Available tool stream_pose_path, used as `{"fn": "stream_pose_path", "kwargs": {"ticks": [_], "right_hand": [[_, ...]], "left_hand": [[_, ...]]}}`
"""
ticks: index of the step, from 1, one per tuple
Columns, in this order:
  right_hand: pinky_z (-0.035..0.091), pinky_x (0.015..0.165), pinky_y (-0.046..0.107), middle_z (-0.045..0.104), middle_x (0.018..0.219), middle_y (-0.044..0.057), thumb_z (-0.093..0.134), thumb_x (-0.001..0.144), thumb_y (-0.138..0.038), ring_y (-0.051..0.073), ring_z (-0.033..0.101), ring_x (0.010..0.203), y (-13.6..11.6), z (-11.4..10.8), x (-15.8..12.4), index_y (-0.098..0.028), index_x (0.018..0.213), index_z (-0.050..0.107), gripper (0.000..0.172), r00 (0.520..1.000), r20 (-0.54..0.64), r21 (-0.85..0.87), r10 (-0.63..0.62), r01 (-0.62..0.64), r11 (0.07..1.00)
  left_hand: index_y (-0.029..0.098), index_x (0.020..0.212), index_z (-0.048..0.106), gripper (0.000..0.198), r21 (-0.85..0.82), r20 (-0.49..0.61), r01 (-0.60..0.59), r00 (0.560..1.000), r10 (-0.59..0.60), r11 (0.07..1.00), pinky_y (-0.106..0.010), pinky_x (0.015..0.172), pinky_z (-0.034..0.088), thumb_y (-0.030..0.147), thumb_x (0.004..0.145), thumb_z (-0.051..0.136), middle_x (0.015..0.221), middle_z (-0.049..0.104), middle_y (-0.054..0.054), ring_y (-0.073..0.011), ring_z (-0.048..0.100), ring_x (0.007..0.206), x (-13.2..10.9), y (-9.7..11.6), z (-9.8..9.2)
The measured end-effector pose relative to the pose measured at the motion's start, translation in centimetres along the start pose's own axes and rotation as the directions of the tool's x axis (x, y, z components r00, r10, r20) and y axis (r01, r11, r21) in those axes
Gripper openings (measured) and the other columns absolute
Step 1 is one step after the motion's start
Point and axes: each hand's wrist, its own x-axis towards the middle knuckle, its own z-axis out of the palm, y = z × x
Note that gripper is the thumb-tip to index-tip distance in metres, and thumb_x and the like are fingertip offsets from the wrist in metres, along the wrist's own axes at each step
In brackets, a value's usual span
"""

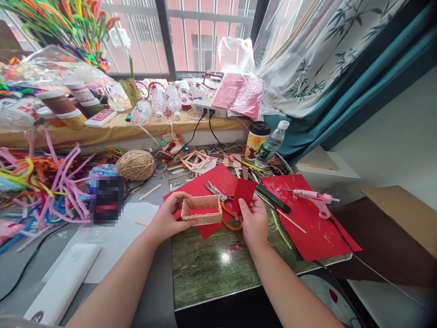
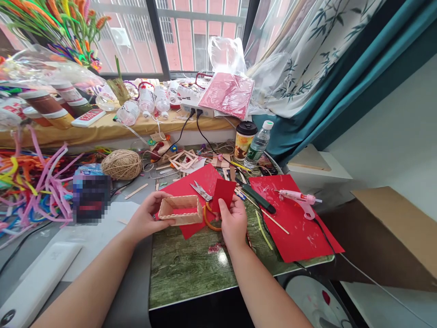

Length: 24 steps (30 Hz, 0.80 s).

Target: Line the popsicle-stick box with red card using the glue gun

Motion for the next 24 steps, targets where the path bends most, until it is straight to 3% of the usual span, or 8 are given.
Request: {"fn": "stream_pose_path", "kwargs": {"ticks": [3,5,7,11,14,17,21,24], "right_hand": [[0.052,0.048,0.026,0.081,0.105,0.009,0.071,0.095,-0.059,0.017,0.069,0.062,-2.3,-0.7,-0.1,-0.022,0.121,0.066,0.046,0.999,0.033,-0.034,0.016,-0.014,0.999],[0.056,0.053,0.026,0.081,0.102,0.007,0.074,0.094,-0.057,0.017,0.072,0.066,-4.3,-0.9,-0.2,-0.023,0.127,0.067,0.048,0.986,0.163,-0.058,0.044,-0.035,0.998],[0.061,0.064,0.028,0.081,0.097,0.004,0.08,0.09,-0.052,0.019,0.075,0.074,-6.3,-0.8,-0.3,-0.024,0.129,0.067,0.05,0.94,0.331,-0.1,0.076,-0.045,0.994],[0.062,0.073,0.03,0.082,0.096,0.006,0.085,0.086,-0.046,0.02,0.077,0.082,-8.9,0.6,-0.3,-0.02,0.108,0.077,0.035,0.832,0.526,-0.274,0.179,-0.034,0.961],[0.062,0.076,0.032,0.083,0.1,0.007,0.084,0.086,-0.044,0.022,0.077,0.086,-9.2,1.9,-0.3,-0.02,0.104,0.081,0.03,0.782,0.582,-0.376,0.226,0.013,0.926],[0.06,0.073,0.033,0.084,0.095,0.006,0.079,0.089,-0.041,0.023,0.077,0.084,-8.7,2.7,-0.4,-0.021,0.1,0.084,0.023,0.77,0.599,-0.48,0.221,0.123,0.869],[0.061,0.084,0.038,0.085,0.099,0.005,0.074,0.093,-0.032,0.026,0.079,0.091,-7.8,3.1,-0.9,-0.025,0.101,0.084,0.015,0.796,0.603,-0.532,0.048,0.356,0.769],[0.061,0.089,0.04,0.085,0.102,0.004,0.073,0.094,-0.027,0.026,0.08,0.094,-7.4,3.2,-1.1,-0.026,0.102,0.083,0.012,0.786,0.617,-0.547,-0.046,0.47,0.692]], "left_hand": [[0.027,0.132,0.054,0.066,-0.018,0.142,0.028,0.99,-0.025,0.999,-0.036,0.099,0.058,0.035,0.078,0.092,0.132,0.066,-0.009,-0.0266,0.071,0.117,-0.2,0.3,0.4],[0.028,0.135,0.054,0.071,0.028,0.225,0.04,0.973,-0.045,0.999,-0.038,0.101,0.058,0.037,0.076,0.093,0.134,0.067,-0.009,-0.029,0.07,0.121,-0.4,0.6,0.6],[0.029,0.14,0.054,0.081,0.105,0.272,0.042,0.96,-0.069,0.994,-0.041,0.1,0.058,0.041,0.072,0.096,0.136,0.068,-0.009,-0.0319,0.07,0.122,-0.4,0.7,0.5],[0.03,0.144,0.057,0.088,0.185,0.308,-0.015,0.951,-0.043,0.983,-0.044,0.104,0.056,0.047,0.068,0.098,0.142,0.067,-0.01,-0.0361,0.067,0.128,-0.3,0.6,0.0],[0.029,0.146,0.058,0.087,0.116,0.309,-0.057,0.951,0.018,0.992,-0.045,0.11,0.054,0.047,0.07,0.097,0.146,0.066,-0.012,-0.0366,0.065,0.133,-0.2,0.5,-0.2],[0.031,0.149,0.058,0.086,0.068,0.281,-0.062,0.959,0.04,0.996,-0.044,0.107,0.056,0.045,0.072,0.095,0.147,0.067,-0.012,-0.0355,0.068,0.13,-0.3,0.5,-0.2],[0.031,0.147,0.062,0.083,0.099,0.257,-0.105,0.963,0.076,0.99,-0.045,0.107,0.056,0.045,0.072,0.095,0.142,0.07,-0.011,-0.0351,0.069,0.128,-0.4,0.5,-0.1],[0.03,0.148,0.061,0.083,0.114,0.254,-0.106,0.964,0.074,0.988,-0.044,0.108,0.056,0.047,0.073,0.095,0.143,0.07,-0.011,-0.0347,0.068,0.128,-0.4,0.4,-0.2]]}}
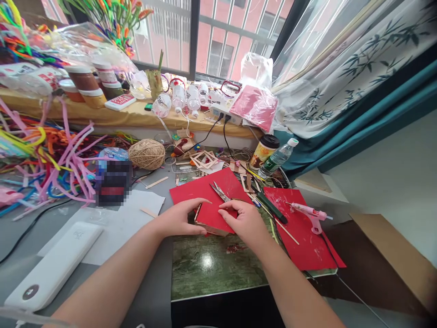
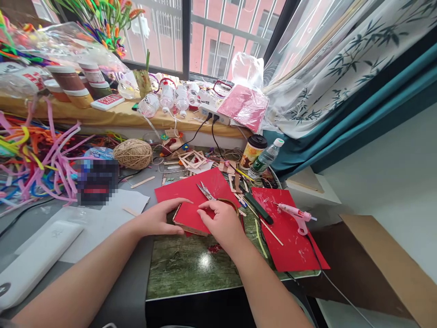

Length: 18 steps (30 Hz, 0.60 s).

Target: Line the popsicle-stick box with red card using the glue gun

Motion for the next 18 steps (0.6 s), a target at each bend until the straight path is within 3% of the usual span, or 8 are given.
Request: {"fn": "stream_pose_path", "kwargs": {"ticks": [6,11,18], "right_hand": [[0.059,0.087,0.04,0.082,0.098,0.005,0.074,0.096,-0.022,0.025,0.077,0.091,-0.3,-0.2,0.5,-0.027,0.099,0.083,0.011,0.986,0.029,-0.148,-0.163,0.166,0.975],[0.057,0.078,0.036,0.079,0.09,0.004,0.077,0.093,-0.022,0.023,0.075,0.083,-0.8,-0.7,1.1,-0.026,0.092,0.084,0.008,0.993,0.058,-0.194,-0.105,0.115,0.974],[0.059,0.087,0.039,0.077,0.097,0.005,0.079,0.094,-0.027,0.025,0.074,0.091,-1.7,-1.5,0.4,-0.025,0.102,0.083,0.009,0.989,0.127,-0.187,-0.08,0.103,0.977]], "left_hand": [[0.033,0.151,0.059,0.084,-0.021,-0.066,-0.009,0.998,0.007,1.0,-0.044,0.11,0.055,0.046,0.076,0.093,0.15,0.065,-0.012,-0.0346,0.067,0.132,-0.1,0.1,0.1],[0.031,0.144,0.064,0.069,-0.001,-0.062,-0.044,0.997,0.044,0.999,-0.045,0.113,0.054,0.045,0.081,0.089,0.145,0.068,-0.011,-0.0345,0.065,0.133,-0.1,0.3,-0.1],[0.031,0.139,0.066,0.064,0.041,-0.059,-0.135,0.989,0.137,0.99,-0.047,0.116,0.051,0.043,0.081,0.09,0.147,0.066,-0.012,-0.0347,0.061,0.138,0.0,0.7,-0.5]]}}
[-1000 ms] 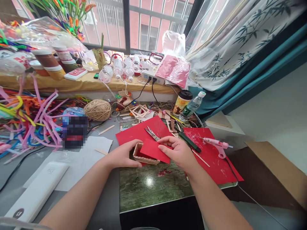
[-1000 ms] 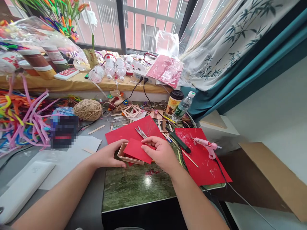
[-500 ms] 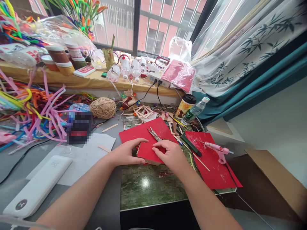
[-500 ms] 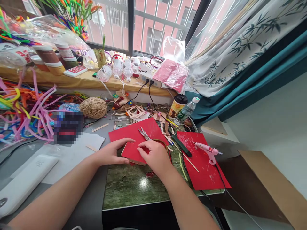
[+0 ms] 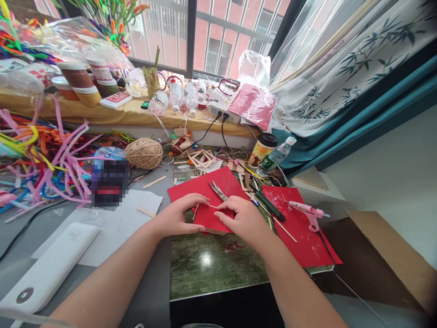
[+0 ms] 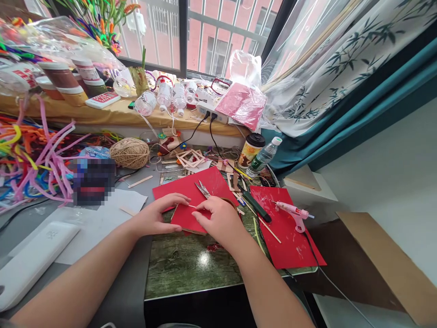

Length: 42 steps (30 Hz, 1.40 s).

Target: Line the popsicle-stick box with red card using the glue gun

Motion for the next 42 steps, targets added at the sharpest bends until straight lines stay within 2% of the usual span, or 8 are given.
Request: {"fn": "stream_pose_path", "kwargs": {"ticks": [5,8,11,15,21,29,39,42], "right_hand": [[0.053,0.111,0.055,0.066,0.135,0.014,0.088,0.086,-0.046,0.036,0.061,0.129,0.8,-0.4,-2.2,-0.027,0.126,0.077,0.045,0.992,-0.021,-0.044,-0.127,0.126,0.991],[0.049,0.117,0.056,0.061,0.147,0.013,0.085,0.09,-0.04,0.035,0.057,0.139,2.0,0.3,-3.5,-0.029,0.124,0.076,0.036,0.989,-0.066,0.028,-0.133,0.135,0.99],[0.049,0.117,0.055,0.063,0.147,0.013,0.079,0.096,-0.034,0.033,0.061,0.137,2.9,1.5,-4.3,-0.028,0.121,0.075,0.026,0.989,-0.122,0.109,-0.087,0.1,0.989],[0.05,0.117,0.052,0.067,0.144,0.013,0.08,0.096,-0.032,0.031,0.063,0.135,3.6,2.7,-4.3,-0.028,0.128,0.073,0.033,0.977,-0.205,0.194,-0.067,0.107,0.975],[0.052,0.116,0.05,0.071,0.141,0.011,0.084,0.093,-0.037,0.03,0.067,0.132,4.5,3.4,-4.4,-0.029,0.126,0.076,0.036,0.968,-0.249,0.246,-0.039,0.102,0.964],[0.052,0.116,0.049,0.073,0.142,0.01,0.086,0.091,-0.038,0.03,0.069,0.131,5.1,4.4,-4.8,-0.03,0.127,0.077,0.038,0.947,-0.317,0.29,-0.044,0.141,0.947],[0.047,0.121,0.054,0.065,0.152,0.011,0.074,0.1,-0.038,0.032,0.062,0.14,6.2,6.3,-5.5,-0.031,0.135,0.071,0.036,0.922,-0.385,0.355,-0.043,0.19,0.915],[0.044,0.124,0.056,0.057,0.16,0.011,0.071,0.101,-0.042,0.033,0.055,0.147,6.3,7.1,-5.7,-0.032,0.148,0.06,0.05,0.927,-0.376,0.414,-0.023,0.19,0.89]], "left_hand": [[0.031,0.142,0.062,0.064,0.051,-0.007,0.035,0.999,-0.034,0.998,-0.047,0.111,0.054,0.041,0.083,0.086,0.144,0.067,-0.012,-0.0341,0.065,0.132,-0.1,0.2,-0.1],[0.031,0.141,0.063,0.06,0.063,-0.018,0.06,0.998,-0.059,0.996,-0.047,0.109,0.056,0.039,0.085,0.084,0.142,0.068,-0.01,-0.0339,0.066,0.129,-0.1,0.2,0.0],[0.031,0.141,0.065,0.06,0.058,-0.042,0.082,0.996,-0.079,0.995,-0.046,0.107,0.057,0.039,0.084,0.084,0.142,0.069,-0.01,-0.0348,0.067,0.128,-0.2,-0.1,0.2],[0.031,0.14,0.065,0.061,0.041,-0.067,0.098,0.993,-0.095,0.994,-0.045,0.109,0.057,0.04,0.083,0.085,0.143,0.069,-0.011,-0.0349,0.067,0.129,-0.3,-0.4,0.3],[0.029,0.142,0.06,0.06,0.074,0.008,0.177,0.984,-0.178,0.981,-0.047,0.113,0.053,0.043,0.087,0.082,0.147,0.065,-0.011,-0.0329,0.063,0.134,-0.2,-0.1,0.0],[0.028,0.139,0.062,0.064,-0.074,0.054,0.222,0.974,-0.219,0.972,-0.044,0.114,0.054,0.045,0.083,0.088,0.143,0.066,-0.01,-0.0304,0.065,0.132,-0.1,-0.7,-0.3],[0.032,0.144,0.065,0.064,-0.067,0.06,0.206,0.977,-0.203,0.976,-0.042,0.113,0.054,0.041,0.084,0.087,0.146,0.067,-0.009,-0.0309,0.065,0.134,-0.2,-0.9,-0.7],[0.029,0.139,0.069,0.061,-0.149,0.021,0.232,0.973,-0.232,0.961,-0.041,0.109,0.057,0.039,0.082,0.089,0.14,0.071,-0.01,-0.0306,0.07,0.125,-0.1,-1.2,-0.3]]}}
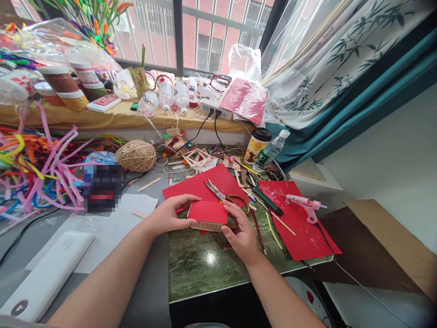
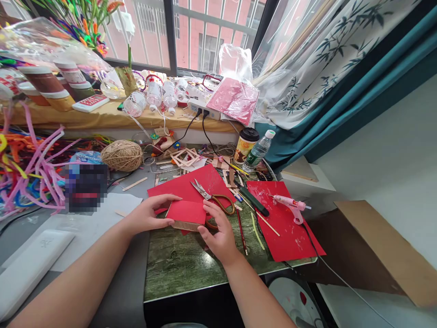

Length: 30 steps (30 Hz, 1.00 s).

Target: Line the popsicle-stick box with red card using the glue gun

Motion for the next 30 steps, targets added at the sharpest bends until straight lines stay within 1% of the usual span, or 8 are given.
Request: {"fn": "stream_pose_path", "kwargs": {"ticks": [5,9,13,15,18,21,24,30], "right_hand": [[0.047,0.123,0.055,0.048,0.166,0.014,0.069,0.101,-0.043,0.032,0.053,0.149,0.8,1.1,-0.5,-0.032,0.165,0.036,0.073,0.998,-0.014,0.091,0.064,-0.063,0.994],[0.047,0.122,0.056,0.051,0.162,0.014,0.067,0.102,-0.041,0.031,0.054,0.147,1.3,1.1,-0.4,-0.031,0.163,0.035,0.07,0.997,-0.061,0.043,0.054,-0.052,0.998],[0.044,0.123,0.056,0.058,0.153,0.014,0.063,0.103,-0.031,0.031,0.055,0.144,1.7,0.6,0.1,-0.027,0.15,0.052,0.049,0.995,-0.1,-0.29,0.007,-0.036,0.956],[0.039,0.124,0.061,0.059,0.152,0.015,0.063,0.101,-0.03,0.035,0.049,0.148,2.3,0.7,0.2,-0.024,0.143,0.057,0.043,0.996,-0.088,-0.492,-0.027,-0.02,0.87],[0.04,0.119,0.066,0.055,0.156,0.02,0.068,0.097,-0.038,0.042,0.049,0.145,3.4,1.2,0.2,-0.02,0.144,0.057,0.052,0.997,-0.066,-0.688,0.05,-0.082,0.721],[0.044,0.114,0.064,0.057,0.153,0.023,0.071,0.093,-0.044,0.043,0.054,0.138,3.7,1.3,0.7,-0.018,0.15,0.052,0.066,0.993,-0.063,-0.736,0.099,-0.113,0.668],[0.045,0.111,0.06,0.065,0.141,0.02,0.078,0.084,-0.043,0.041,0.059,0.13,3.2,0.5,1.6,-0.019,0.149,0.052,0.073,0.995,-0.043,-0.694,0.09,-0.094,0.714],[0.045,0.11,0.061,0.066,0.138,0.018,0.08,0.078,-0.036,0.042,0.06,0.128,3.4,-1.8,3.0,-0.021,0.142,0.058,0.069,0.991,-0.1,-0.681,0.084,-0.13,0.721]], "left_hand": [[0.021,0.128,0.075,0.056,-0.371,-0.16,0.075,0.977,-0.144,0.926,-0.037,0.096,0.063,0.04,0.078,0.092,0.132,0.077,-0.014,-0.0321,0.075,0.117,1.0,-0.6,0.6],[0.016,0.123,0.077,0.054,-0.703,-0.276,0.056,0.897,-0.345,0.709,-0.037,0.088,0.067,0.043,0.078,0.091,0.128,0.079,-0.016,-0.034,0.077,0.114,1.7,-0.9,0.2],[0.019,0.141,0.068,0.052,-0.893,-0.313,-0.132,0.869,-0.383,0.43,-0.035,0.094,0.067,0.05,0.1,0.066,0.129,0.08,-0.011,-0.0266,0.078,0.115,1.8,-0.5,-1.0],[0.02,0.147,0.063,0.048,-0.951,-0.28,-0.198,0.877,-0.39,0.238,-0.029,0.085,0.068,0.045,0.107,0.055,0.12,0.082,-0.01,-0.0211,0.082,0.102,1.6,-0.3,-1.7],[0.018,0.149,0.059,0.047,-0.971,-0.24,-0.219,0.893,-0.38,0.098,-0.025,0.072,0.068,0.043,0.11,0.047,0.11,0.083,-0.011,-0.0183,0.082,0.087,1.2,-0.4,-2.3],[0.015,0.148,0.058,0.049,-0.978,-0.208,-0.204,0.913,-0.351,0.048,-0.024,0.069,0.067,0.043,0.111,0.045,0.106,0.082,-0.013,-0.018,0.081,0.084,0.9,-0.6,-2.6],[0.012,0.146,0.058,0.049,-0.982,-0.184,-0.185,0.925,-0.333,0.028,-0.019,0.065,0.064,0.044,0.11,0.048,0.102,0.081,-0.013,-0.0149,0.079,0.08,0.6,-0.8,-2.7],[0.019,0.152,0.055,0.055,-0.975,-0.223,-0.206,0.922,-0.317,0.085,-0.022,0.075,0.065,0.049,0.106,0.058,0.115,0.081,-0.013,-0.0163,0.08,0.089,0.6,-0.6,-2.7]]}}
